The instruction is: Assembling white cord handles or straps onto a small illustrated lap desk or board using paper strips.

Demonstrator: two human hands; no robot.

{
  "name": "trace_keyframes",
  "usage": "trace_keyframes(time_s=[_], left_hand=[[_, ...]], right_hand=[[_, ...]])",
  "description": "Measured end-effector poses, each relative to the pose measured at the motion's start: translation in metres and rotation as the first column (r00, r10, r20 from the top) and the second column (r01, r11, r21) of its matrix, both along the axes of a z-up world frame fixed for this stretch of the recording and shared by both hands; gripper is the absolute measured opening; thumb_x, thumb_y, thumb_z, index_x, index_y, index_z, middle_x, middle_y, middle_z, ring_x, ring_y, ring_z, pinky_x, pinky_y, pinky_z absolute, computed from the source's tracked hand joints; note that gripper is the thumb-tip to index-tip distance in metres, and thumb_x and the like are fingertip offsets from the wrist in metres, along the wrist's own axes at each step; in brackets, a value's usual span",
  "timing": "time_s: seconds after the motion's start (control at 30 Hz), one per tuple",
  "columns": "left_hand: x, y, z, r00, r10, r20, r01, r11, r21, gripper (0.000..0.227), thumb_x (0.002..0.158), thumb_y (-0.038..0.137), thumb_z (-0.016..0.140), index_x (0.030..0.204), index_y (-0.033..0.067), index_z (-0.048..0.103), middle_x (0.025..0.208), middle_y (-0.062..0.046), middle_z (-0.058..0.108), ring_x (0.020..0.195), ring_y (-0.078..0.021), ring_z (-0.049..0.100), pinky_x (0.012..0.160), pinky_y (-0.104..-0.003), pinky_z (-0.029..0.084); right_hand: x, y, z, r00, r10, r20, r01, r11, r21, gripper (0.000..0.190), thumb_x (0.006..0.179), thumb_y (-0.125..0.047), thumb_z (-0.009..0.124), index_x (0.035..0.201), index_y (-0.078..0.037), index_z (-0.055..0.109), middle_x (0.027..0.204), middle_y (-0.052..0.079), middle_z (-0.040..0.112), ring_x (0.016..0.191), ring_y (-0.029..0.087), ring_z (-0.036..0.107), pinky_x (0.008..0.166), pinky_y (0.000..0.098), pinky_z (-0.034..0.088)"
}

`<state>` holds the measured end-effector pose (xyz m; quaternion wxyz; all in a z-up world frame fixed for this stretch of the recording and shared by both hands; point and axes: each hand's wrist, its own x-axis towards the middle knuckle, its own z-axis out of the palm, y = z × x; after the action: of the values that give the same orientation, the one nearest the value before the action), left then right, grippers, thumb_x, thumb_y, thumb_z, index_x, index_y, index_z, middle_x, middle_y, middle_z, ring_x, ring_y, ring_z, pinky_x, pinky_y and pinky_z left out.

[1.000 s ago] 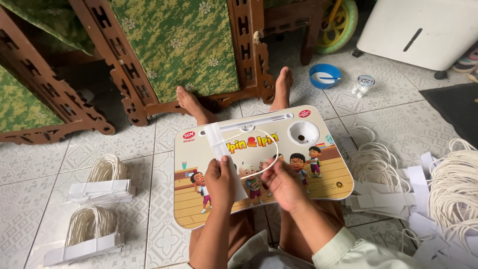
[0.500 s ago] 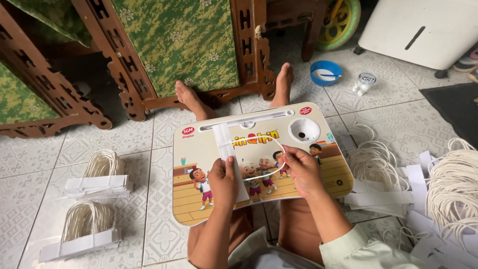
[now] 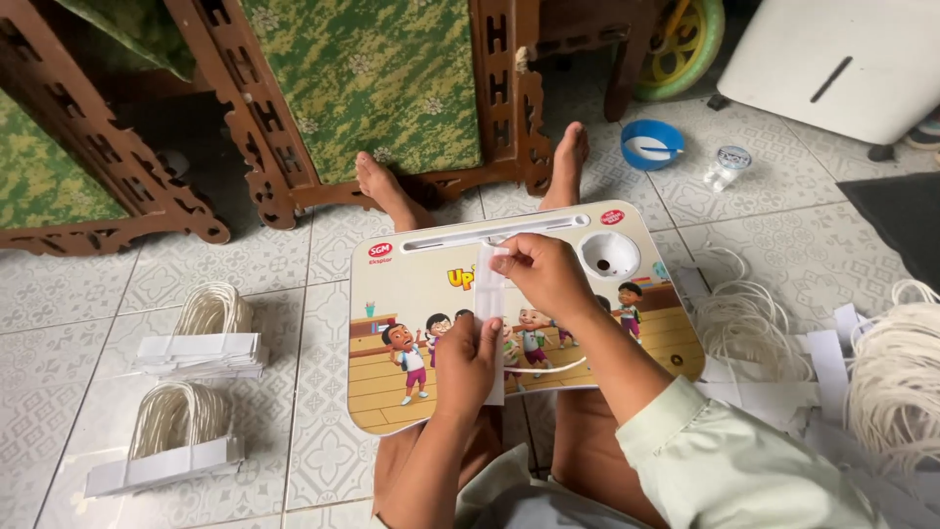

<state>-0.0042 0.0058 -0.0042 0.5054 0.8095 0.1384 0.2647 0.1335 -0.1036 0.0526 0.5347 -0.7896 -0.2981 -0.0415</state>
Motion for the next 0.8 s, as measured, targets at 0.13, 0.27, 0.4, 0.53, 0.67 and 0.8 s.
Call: trace_keyframes(time_s=[0.13, 0.27, 0.4, 0.53, 0.67, 0.8], left_hand=[[-0.023, 0.007, -0.006, 0.996, -0.057, -0.074, 0.048, 0.991, -0.126, 0.039, 0.097, 0.035, 0.072, 0.076, 0.0035, 0.06, 0.058, -0.019, 0.06, 0.057, -0.037, 0.061, 0.061, -0.045, 0.05], [-0.041, 0.026, -0.023, 0.982, 0.023, -0.19, -0.043, 0.994, -0.103, 0.032, 0.095, 0.039, 0.071, 0.087, 0.009, 0.066, 0.065, -0.02, 0.064, 0.065, -0.0386, 0.065, 0.066, -0.046, 0.052], [-0.056, 0.053, -0.014, 0.968, 0.247, -0.034, -0.229, 0.933, 0.276, 0.028, 0.09, 0.021, 0.074, 0.111, 0.0042, 0.068, 0.059, -0.007, 0.065, 0.047, -0.0228, 0.059, 0.047, -0.037, 0.046], [-0.063, 0.08, -0.009, 0.908, 0.387, -0.16, -0.295, 0.862, 0.413, 0.05, 0.089, 0.026, 0.071, 0.136, 0.0157, 0.059, 0.053, 0.0, 0.058, 0.044, -0.0218, 0.054, 0.045, -0.038, 0.042], [-0.065, 0.094, -0.022, 0.875, 0.477, -0.086, -0.332, 0.718, 0.611, 0.034, 0.085, 0.026, 0.072, 0.116, 0.0114, 0.07, 0.084, -0.01, 0.076, 0.072, -0.0319, 0.068, 0.067, -0.041, 0.053], [-0.066, 0.097, -0.03, 0.836, 0.548, -0.032, -0.386, 0.627, 0.677, 0.035, 0.081, 0.03, 0.074, 0.11, 0.0116, 0.076, 0.091, -0.01, 0.069, 0.076, -0.03, 0.062, 0.071, -0.04, 0.051]], right_hand=[[-0.001, 0.016, -0.003, 0.995, -0.091, 0.051, 0.086, 0.992, 0.093, 0.006, 0.087, -0.017, 0.082, 0.09, -0.013, 0.079, 0.063, 0.004, 0.07, 0.061, 0.012, 0.066, 0.065, 0.0272, 0.054], [0.005, 0.043, -0.015, 0.99, -0.084, 0.109, 0.074, 0.993, 0.09, 0.007, 0.087, -0.02, 0.083, 0.091, -0.016, 0.079, 0.064, 0.002, 0.07, 0.064, 0.015, 0.067, 0.064, 0.0288, 0.054], [-0.001, 0.097, -0.012, 0.998, -0.004, 0.067, 0.012, 0.992, -0.129, 0.019, 0.087, -0.025, 0.076, 0.096, -0.009, 0.075, 0.063, -0.002, 0.066, 0.05, 0.013, 0.053, 0.05, 0.0298, 0.042], [-0.005, 0.146, -0.019, 1.0, 0.009, 0.012, -0.005, 0.962, -0.271, 0.023, 0.089, -0.028, 0.074, 0.106, -0.014, 0.075, 0.075, 0.0, 0.074, 0.059, 0.016, 0.063, 0.057, 0.0325, 0.047], [-0.012, 0.173, -0.034, 0.998, 0.054, -0.033, -0.063, 0.929, -0.364, 0.034, 0.09, -0.024, 0.071, 0.123, -0.019, 0.07, 0.08, 0.001, 0.077, 0.07, 0.021, 0.07, 0.068, 0.0361, 0.052], [-0.013, 0.19, -0.061, 0.999, 0.009, 0.044, 0.011, 0.903, -0.43, 0.029, 0.089, -0.024, 0.071, 0.118, -0.021, 0.073, 0.096, 0.007, 0.077, 0.085, 0.031, 0.072, 0.077, 0.0441, 0.054]])
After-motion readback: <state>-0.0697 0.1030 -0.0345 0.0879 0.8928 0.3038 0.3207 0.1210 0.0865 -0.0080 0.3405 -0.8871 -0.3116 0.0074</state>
